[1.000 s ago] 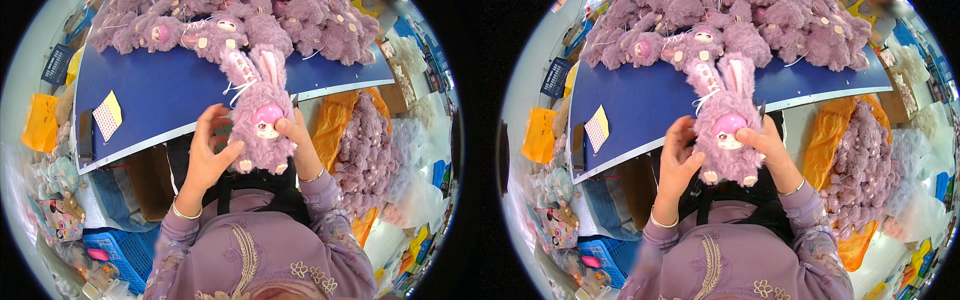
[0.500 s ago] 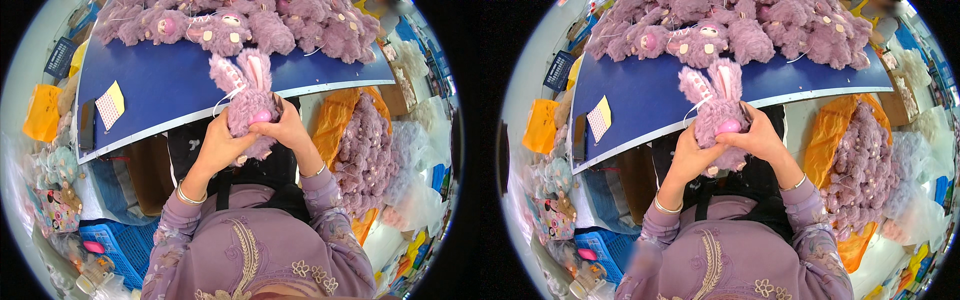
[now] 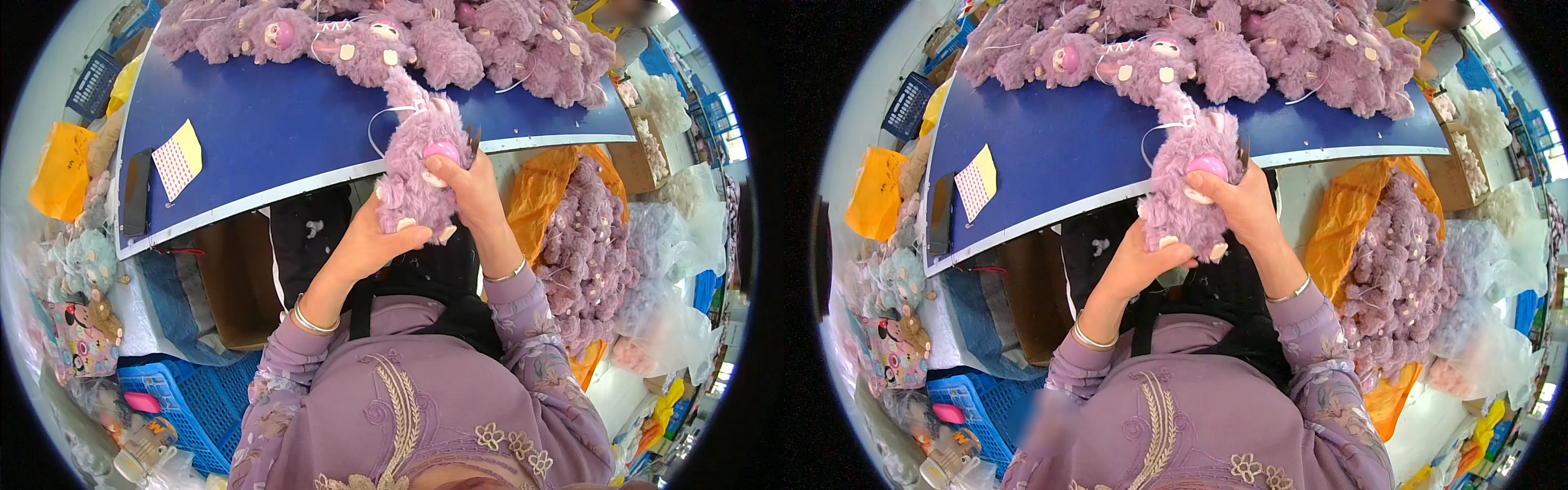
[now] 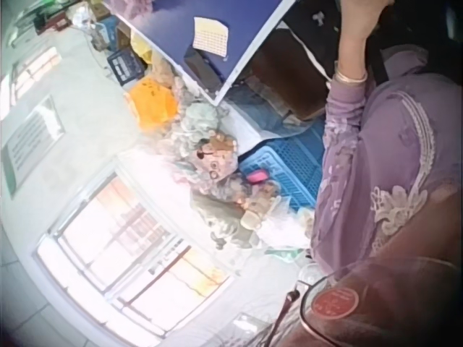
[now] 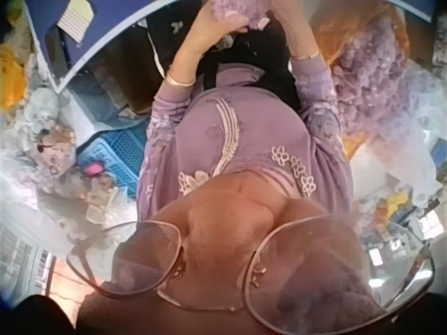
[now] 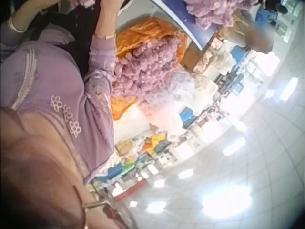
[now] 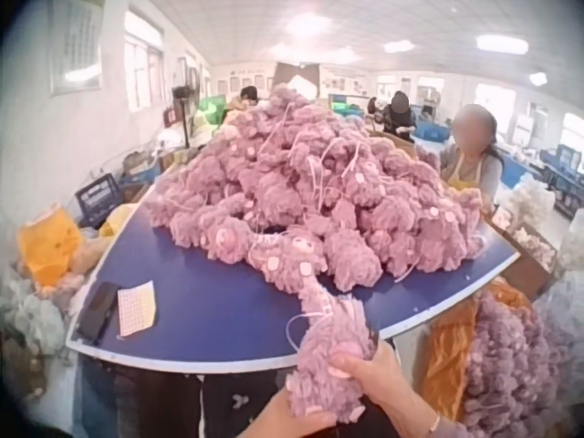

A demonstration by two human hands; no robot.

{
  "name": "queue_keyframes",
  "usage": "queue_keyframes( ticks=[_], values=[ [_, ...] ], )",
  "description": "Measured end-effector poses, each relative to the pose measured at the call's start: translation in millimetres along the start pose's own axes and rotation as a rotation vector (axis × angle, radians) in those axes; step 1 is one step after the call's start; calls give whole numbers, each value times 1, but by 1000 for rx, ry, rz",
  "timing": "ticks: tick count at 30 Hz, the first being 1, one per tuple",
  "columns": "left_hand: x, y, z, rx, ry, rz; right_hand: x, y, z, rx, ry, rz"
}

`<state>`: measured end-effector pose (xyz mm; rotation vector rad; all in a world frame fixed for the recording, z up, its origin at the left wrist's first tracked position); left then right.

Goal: The person trims excess threads and strings from purple plush bunny toys using scissors. They pick up each toy, cut the loose threads, and place the finished items into a yellow sack. The work is performed at a blue table in a factory setting with other workers visible in the background.

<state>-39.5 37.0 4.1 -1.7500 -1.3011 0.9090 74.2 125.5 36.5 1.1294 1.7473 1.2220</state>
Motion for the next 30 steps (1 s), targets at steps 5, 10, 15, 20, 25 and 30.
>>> queue_keyframes(
  ticks=[5, 10, 15, 20, 25, 30],
  values=[
    [2, -13, 15, 352, -226, -147, 2, -1, -5, -51, -16, 20],
    [-1, -18, 13, 355, -177, -248, 2, -6, -6, -89, -3, -50],
    [-1, -20, 21, 258, -212, -290, 4, -17, 5, 61, -66, -70],
    [3, -35, 44, 162, -446, -444, -18, -1, 9, -267, 61, -122],
    [9, -28, 41, 217, -502, -466, -27, 4, -32, -588, -15, 157],
    [11, -34, 36, 50, -455, -410, -22, -3, -25, -499, -9, 84]
  ],
)
Point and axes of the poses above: each hand's wrist, its own x-axis towards the middle knuckle, its own z-axis out of the back of the hand, y = z × x, the point moved 7 cm from there along x, towards the middle knuckle, and after that the axes turned 3 degrees about -z, right-handed, at the moved point
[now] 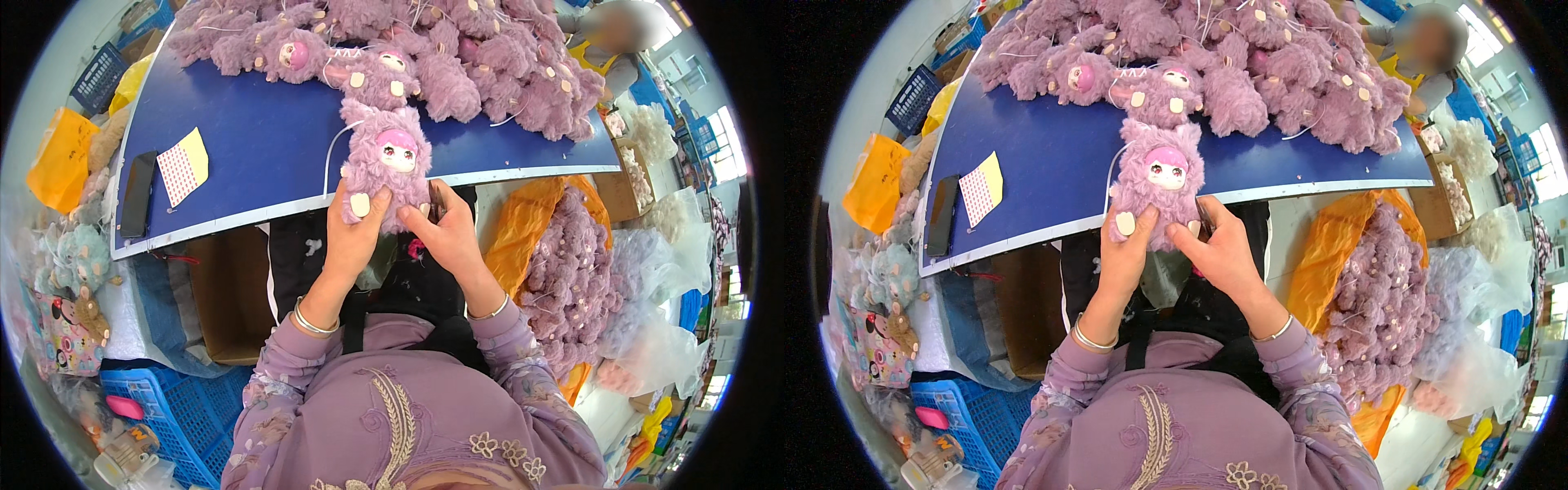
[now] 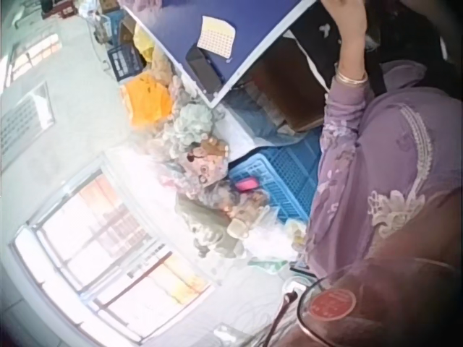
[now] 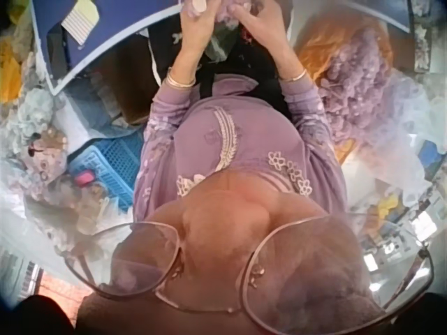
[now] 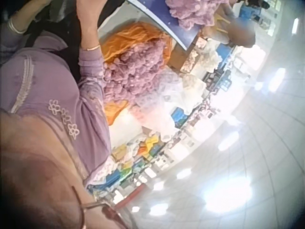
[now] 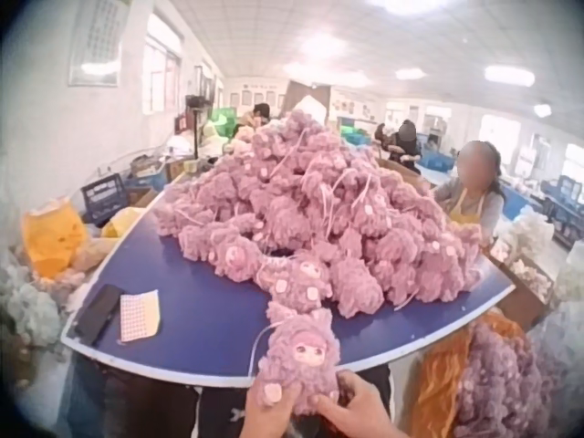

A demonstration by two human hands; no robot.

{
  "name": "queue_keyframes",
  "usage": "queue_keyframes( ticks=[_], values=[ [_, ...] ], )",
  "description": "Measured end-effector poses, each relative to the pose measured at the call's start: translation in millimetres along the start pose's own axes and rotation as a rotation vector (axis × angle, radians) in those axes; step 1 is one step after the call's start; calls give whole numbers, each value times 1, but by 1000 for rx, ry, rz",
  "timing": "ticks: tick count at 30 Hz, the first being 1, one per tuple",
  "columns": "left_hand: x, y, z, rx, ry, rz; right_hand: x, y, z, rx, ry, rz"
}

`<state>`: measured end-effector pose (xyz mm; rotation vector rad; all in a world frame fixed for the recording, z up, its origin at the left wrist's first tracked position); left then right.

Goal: The person trims excess threads and strings from purple plush bunny toys using scissors. They pick up each toy, cut the loose threads, and place the finished items into a yellow sack. The work is performed at a blue table in a factory setting with other workers visible in the background.

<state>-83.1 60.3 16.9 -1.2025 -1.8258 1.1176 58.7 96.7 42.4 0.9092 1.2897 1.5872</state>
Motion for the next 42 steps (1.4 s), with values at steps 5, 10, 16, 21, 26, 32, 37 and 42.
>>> queue_keyframes(
  ticks=[5, 10, 16, 21, 26, 32, 37, 42],
  values=[
    [3, -23, -3, 394, 113, -24, 2, 15, 7, -275, -131, 140],
    [10, -8, 10, 96, 27, 85, -1, 25, 4, -366, -95, 223],
    [0, 7, 4, -285, 1, 154, 3, 14, 3, 90, -29, 47],
    [-6, 20, 1, -568, -84, 268, 9, 2, 8, 43, -29, 39],
    [-5, 18, -5, -592, -82, 233, -1, 9, 6, 123, 1, -120],
    [-2, 26, -3, -432, -99, 201, 3, -3, 11, 161, 17, 42],
    [-3, 18, -15, -372, -52, 213, 4, 1, 18, 331, -11, 21],
    [-3, 13, -22, -375, -30, 193, 7, -10, 19, 417, 1, 27]
  ],
)
Point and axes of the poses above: each hand's wrist, its own x-axis towards the middle knuckle, its own z-axis out of the back of the hand, y = z × x, the point moved 7 cm from there along x, towards the middle knuckle, and after that the axes turned 3 degrees about -z, right-handed, at the moved point
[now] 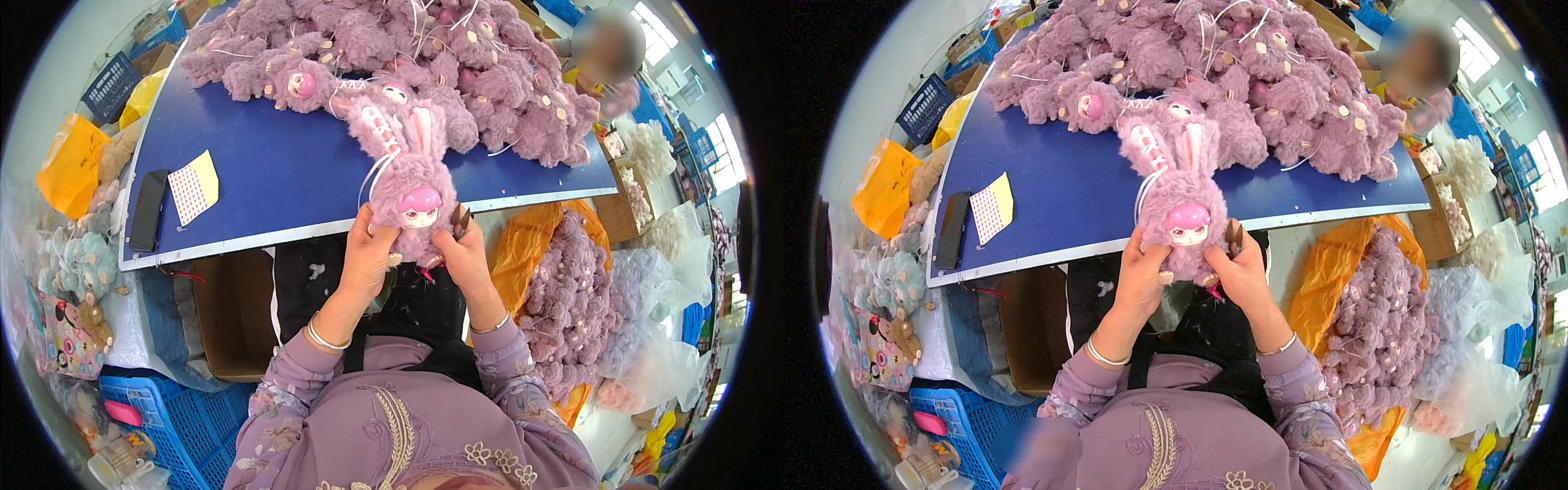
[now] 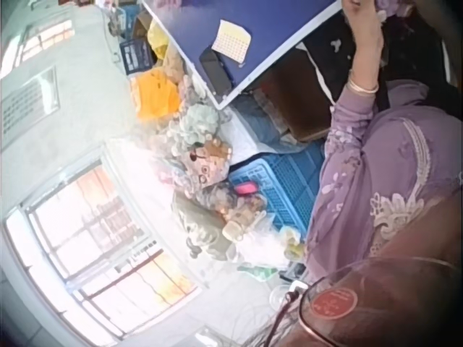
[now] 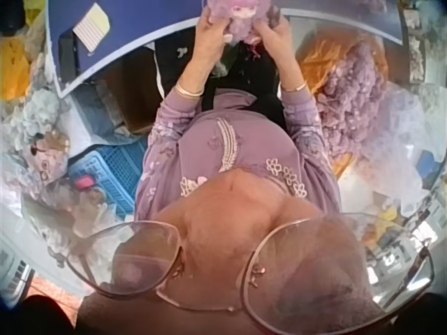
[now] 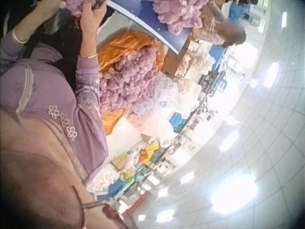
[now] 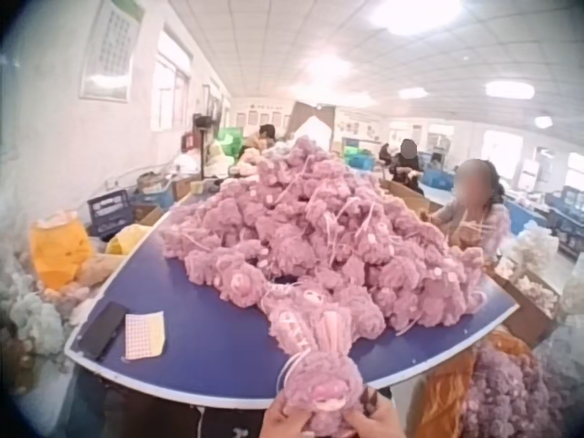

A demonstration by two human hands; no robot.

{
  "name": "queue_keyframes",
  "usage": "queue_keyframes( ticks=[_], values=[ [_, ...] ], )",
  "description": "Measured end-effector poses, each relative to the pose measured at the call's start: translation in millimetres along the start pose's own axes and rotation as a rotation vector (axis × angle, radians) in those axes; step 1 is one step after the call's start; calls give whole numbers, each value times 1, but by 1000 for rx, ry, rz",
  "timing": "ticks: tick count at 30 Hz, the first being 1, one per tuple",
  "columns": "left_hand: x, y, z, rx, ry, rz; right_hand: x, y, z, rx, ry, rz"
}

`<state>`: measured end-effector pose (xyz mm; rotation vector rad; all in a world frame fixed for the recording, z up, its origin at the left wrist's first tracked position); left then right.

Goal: The person trims excess threads and strings from purple plush bunny toys using scissors. They pick up each toy, cut the loose threads, and place the finished items into a yellow sack. The work is performed at a blue table in a factory setting with other workers visible in the background.

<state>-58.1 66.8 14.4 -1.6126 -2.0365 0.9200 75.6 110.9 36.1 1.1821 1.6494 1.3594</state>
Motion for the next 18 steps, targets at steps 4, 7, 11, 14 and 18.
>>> queue_keyframes(
  ticks=[4, 7, 11, 14, 18],
  values=[
    [2, 1, 2, 54, 13, -23, -2, -2, 0, -16, 16, -35],
    [2, -3, -5, 97, 108, -53, -6, 9, 5, -84, -50, 38],
    [0, -18, -9, 142, 202, -50, -15, 75, 89, 110, -378, 589],
    [7, -25, 8, 151, 134, -52, -16, 153, 111, 391, -555, 655],
    [13, -12, 7, 146, 134, -19, 29, 130, 111, -435, -425, 479]
  ],
)
Point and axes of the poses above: each hand's wrist, its own x-axis towards the middle knuckle, its own z-axis out of the back of the hand, y = z × x, the point moved 7 cm from there along x, towards the middle knuckle, and after that the axes turned 3 degrees about -z, right-handed, at the moved point
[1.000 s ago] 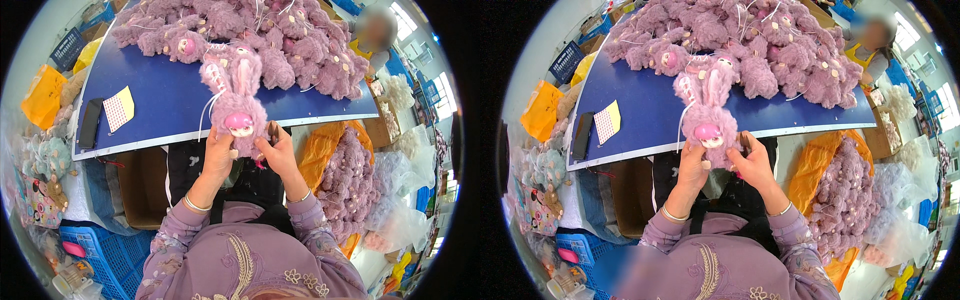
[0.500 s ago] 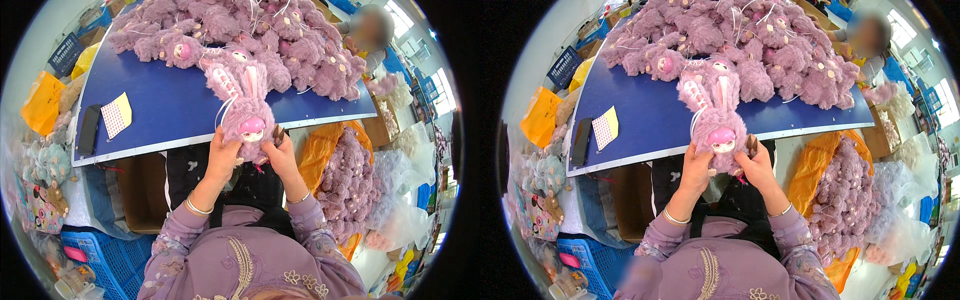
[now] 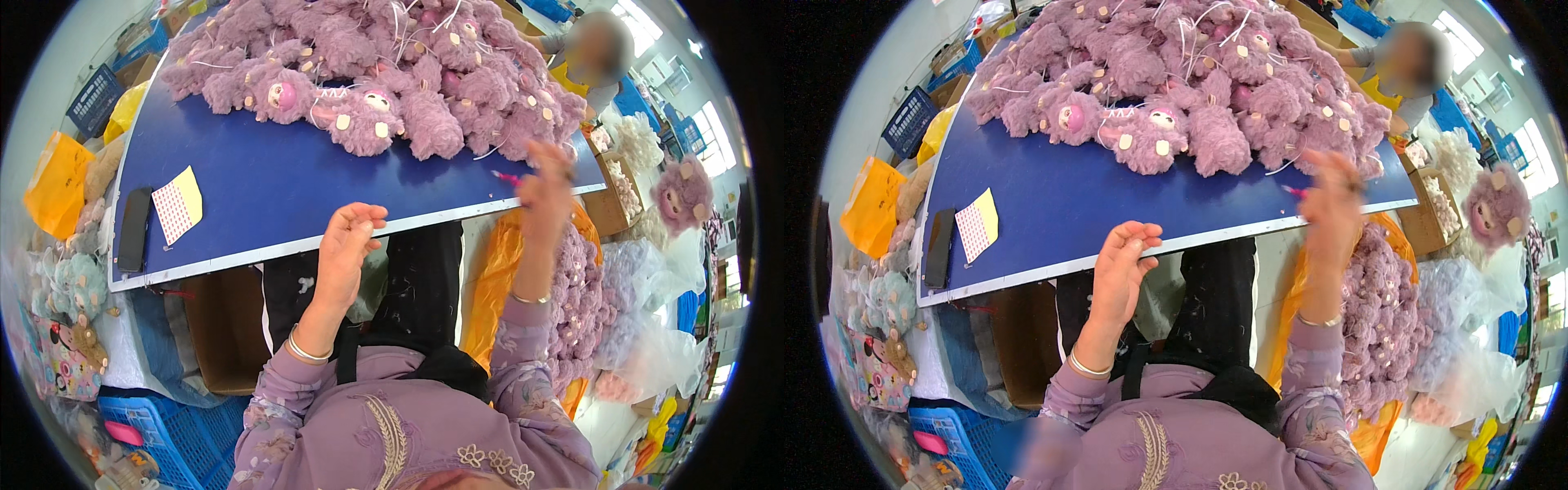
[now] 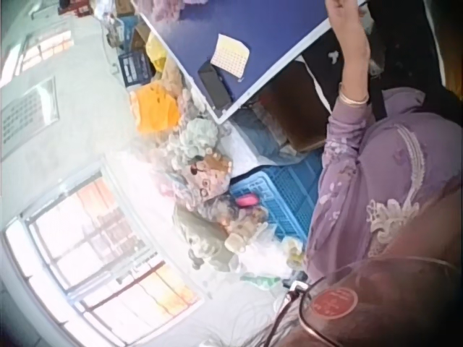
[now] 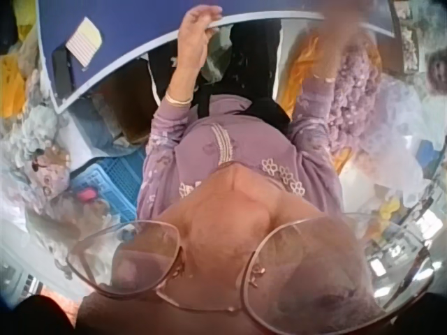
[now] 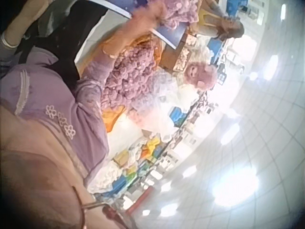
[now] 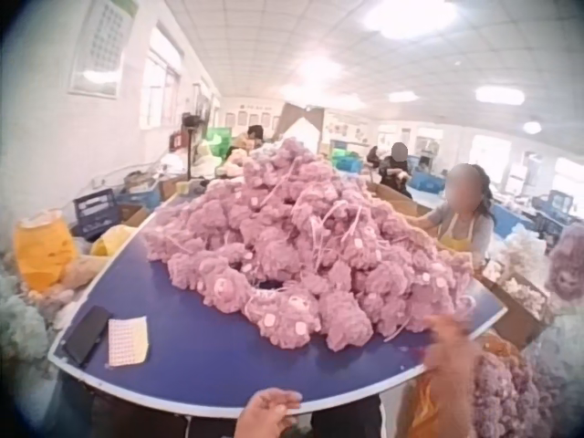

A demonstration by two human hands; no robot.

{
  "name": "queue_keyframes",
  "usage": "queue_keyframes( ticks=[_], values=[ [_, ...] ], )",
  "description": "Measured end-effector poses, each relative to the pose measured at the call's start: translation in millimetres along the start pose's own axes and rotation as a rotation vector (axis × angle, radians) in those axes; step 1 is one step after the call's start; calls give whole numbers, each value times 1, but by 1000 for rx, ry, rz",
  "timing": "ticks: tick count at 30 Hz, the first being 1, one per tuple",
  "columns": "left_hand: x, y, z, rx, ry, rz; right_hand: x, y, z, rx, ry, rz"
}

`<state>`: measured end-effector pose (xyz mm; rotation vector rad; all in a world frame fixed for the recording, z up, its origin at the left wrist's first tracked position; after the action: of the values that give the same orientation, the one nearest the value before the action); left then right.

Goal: The person trims excess threads and strings from purple plush bunny toys using scissors. They pick up each toy, cut the loose threads, and place the finished items into a yellow sack. The work is performed at a blue table in a factory setting with other workers visible in the background.

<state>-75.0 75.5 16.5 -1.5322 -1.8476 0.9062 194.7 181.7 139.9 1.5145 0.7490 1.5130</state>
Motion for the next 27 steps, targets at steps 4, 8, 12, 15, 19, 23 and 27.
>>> queue_keyframes(
  ticks=[4, 8, 12, 15, 19, 23, 27],
  values=[
    [-1, 5, -10, 36, 48, 35, 19, -42, -96, -451, 171, 97],
    [-5, -1, -7, 76, 58, 31, 35, -82, -130, -752, 240, 56],
    [-5, -5, -2, 60, 53, 8, 45, -93, -108, -542, 122, -158],
    [-4, -1, 3, 70, 74, 44, 16, -84, -89, 267, 67, -432],
    [8, -8, -21, 90, 120, -7, -59, -67, -87, 716, 83, -863],
    [13, -17, -49, -13, 259, -22, -123, -64, -105, 914, 473, -994],
    [8, -21, -39, 24, 139, -80, -118, -46, -106, 525, 396, -715]
  ],
)
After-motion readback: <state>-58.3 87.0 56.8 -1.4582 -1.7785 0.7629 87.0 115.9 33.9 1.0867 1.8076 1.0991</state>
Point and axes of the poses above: each hand's wrist, its own x-axis towards the middle knuckle, its own z-axis out of the back of the hand, y = z × x, the point moved 7 cm from there along x, towards the middle knuckle, and after that the axes turned 3 degrees about -z, right-handed, at the moved point
